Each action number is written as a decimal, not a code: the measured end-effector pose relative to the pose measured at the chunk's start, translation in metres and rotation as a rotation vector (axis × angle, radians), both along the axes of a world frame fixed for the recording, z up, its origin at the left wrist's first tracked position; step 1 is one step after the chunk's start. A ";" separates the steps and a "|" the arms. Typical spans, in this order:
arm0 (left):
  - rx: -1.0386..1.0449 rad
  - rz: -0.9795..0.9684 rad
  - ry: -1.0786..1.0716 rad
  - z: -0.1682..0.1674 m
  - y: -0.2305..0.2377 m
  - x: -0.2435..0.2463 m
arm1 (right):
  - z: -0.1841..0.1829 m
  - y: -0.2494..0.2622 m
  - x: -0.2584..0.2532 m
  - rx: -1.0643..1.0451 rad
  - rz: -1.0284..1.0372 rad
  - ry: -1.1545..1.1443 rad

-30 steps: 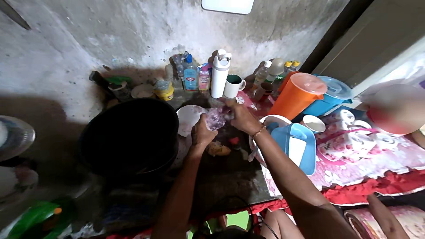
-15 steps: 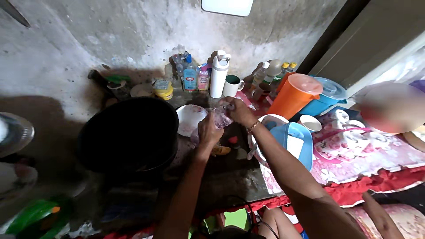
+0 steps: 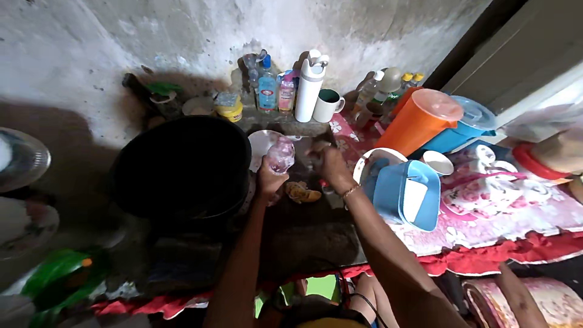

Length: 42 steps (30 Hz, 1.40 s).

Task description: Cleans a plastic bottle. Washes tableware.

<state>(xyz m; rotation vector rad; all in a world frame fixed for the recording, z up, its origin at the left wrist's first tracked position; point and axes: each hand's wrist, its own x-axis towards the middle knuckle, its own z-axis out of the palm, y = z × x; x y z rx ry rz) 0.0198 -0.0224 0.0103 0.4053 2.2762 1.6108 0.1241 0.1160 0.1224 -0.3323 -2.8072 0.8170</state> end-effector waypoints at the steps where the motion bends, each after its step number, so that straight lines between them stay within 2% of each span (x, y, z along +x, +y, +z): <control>1: -0.018 0.021 -0.008 -0.005 -0.004 0.000 | -0.009 -0.007 0.000 -0.008 -0.018 -0.262; 3: -0.038 0.030 0.006 -0.014 -0.007 0.002 | -0.046 -0.016 -0.003 0.046 0.049 -0.662; 4: -0.042 0.027 0.007 -0.017 -0.007 0.003 | -0.069 -0.016 -0.002 0.074 0.063 -0.742; 6: -0.053 0.015 -0.002 -0.016 -0.008 0.004 | -0.093 -0.015 0.001 0.077 0.008 -0.781; 8: -0.047 0.011 0.007 -0.015 -0.008 0.003 | -0.085 -0.013 0.002 0.091 -0.035 -0.752; 11: -0.010 -0.002 0.000 -0.014 -0.007 0.005 | -0.046 -0.007 0.003 0.040 -0.124 -0.563; 13: 0.038 -0.023 -0.029 -0.010 -0.004 0.008 | -0.034 -0.001 0.006 -0.095 -0.142 -0.289; 16: 0.059 -0.054 -0.027 -0.012 0.000 0.009 | -0.036 0.008 0.006 -0.418 -0.132 0.059; 18: 0.052 -0.074 -0.016 -0.009 0.000 0.011 | -0.035 0.010 0.003 -0.589 -0.204 0.198; 20: 0.038 -0.092 0.000 -0.009 -0.001 0.013 | -0.035 0.013 -0.003 -0.664 -0.272 0.265; 23: 0.011 -0.119 0.018 -0.008 -0.001 0.017 | -0.031 0.016 -0.011 -0.598 -0.241 0.266; 27: -0.052 -0.144 0.011 0.001 -0.002 0.025 | -0.014 0.009 -0.012 -0.266 -0.024 0.062; 31: -0.047 -0.268 0.042 -0.003 -0.007 0.025 | 0.013 0.022 -0.016 -0.228 0.177 -0.398; 34: -0.050 -0.342 0.110 -0.004 -0.005 0.024 | 0.022 0.017 -0.028 -0.100 0.246 -0.669; 35: -0.037 -0.349 0.113 -0.007 -0.005 0.022 | 0.018 0.015 -0.028 -0.104 0.237 -0.650; 37: 0.004 -0.380 0.064 -0.013 -0.004 0.014 | 0.002 0.015 -0.025 -0.199 0.213 -0.470; 42: 0.109 -0.432 0.006 -0.006 -0.004 0.013 | -0.012 0.010 -0.018 -0.348 0.132 -0.153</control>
